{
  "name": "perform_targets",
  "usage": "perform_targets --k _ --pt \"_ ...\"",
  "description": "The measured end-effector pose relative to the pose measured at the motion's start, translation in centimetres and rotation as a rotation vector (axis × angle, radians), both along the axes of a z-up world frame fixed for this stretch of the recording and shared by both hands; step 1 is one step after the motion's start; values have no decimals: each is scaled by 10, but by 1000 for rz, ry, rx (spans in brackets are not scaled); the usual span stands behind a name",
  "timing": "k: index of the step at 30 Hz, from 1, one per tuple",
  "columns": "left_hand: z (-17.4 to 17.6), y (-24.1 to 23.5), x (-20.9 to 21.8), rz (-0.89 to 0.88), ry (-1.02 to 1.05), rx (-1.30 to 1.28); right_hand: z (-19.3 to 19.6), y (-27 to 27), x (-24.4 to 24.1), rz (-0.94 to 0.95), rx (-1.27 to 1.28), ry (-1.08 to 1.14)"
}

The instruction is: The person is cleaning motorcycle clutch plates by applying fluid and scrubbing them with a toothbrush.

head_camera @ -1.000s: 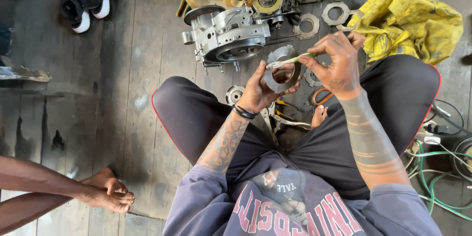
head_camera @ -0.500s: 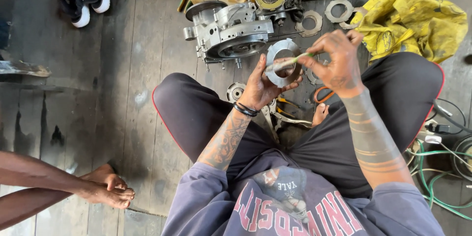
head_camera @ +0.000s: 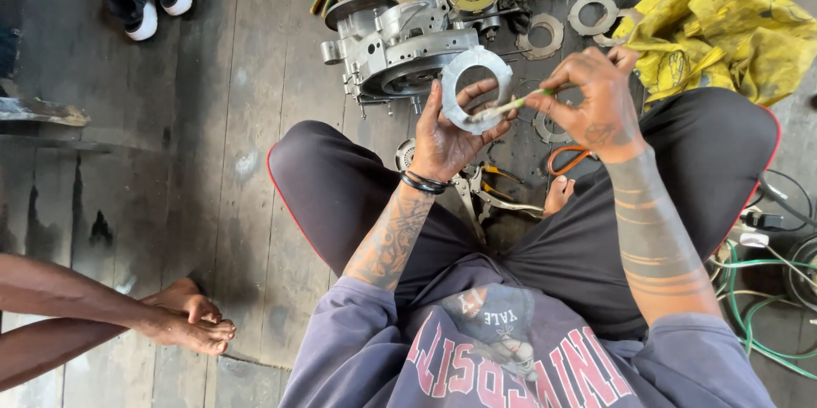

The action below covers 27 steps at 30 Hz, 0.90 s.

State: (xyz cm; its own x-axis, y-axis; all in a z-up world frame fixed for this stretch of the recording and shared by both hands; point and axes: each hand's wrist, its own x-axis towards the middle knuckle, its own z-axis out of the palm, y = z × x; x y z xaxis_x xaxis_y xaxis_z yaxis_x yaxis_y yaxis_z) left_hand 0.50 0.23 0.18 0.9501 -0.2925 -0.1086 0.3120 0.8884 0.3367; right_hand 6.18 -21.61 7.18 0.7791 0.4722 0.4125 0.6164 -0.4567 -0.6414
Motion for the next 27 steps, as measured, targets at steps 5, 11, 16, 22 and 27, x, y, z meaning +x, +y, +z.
perform_targets --k 5,11,16,22,27 --pt "1 7 2 59 1 -59 -10 0 3 1 -28 -14" --pt "15 9 -1 105 -29 -110 3 2 -3 2 -20 -31" --pt "5 8 3 127 -85 -138 -2 -16 5 -82 3 -48" --pt "0 12 4 90 -89 -156 -4 -18 7 -150 -44 -122" --pt "-1 14 2 35 -83 -234 -12 -26 10 -219 -85 -243"
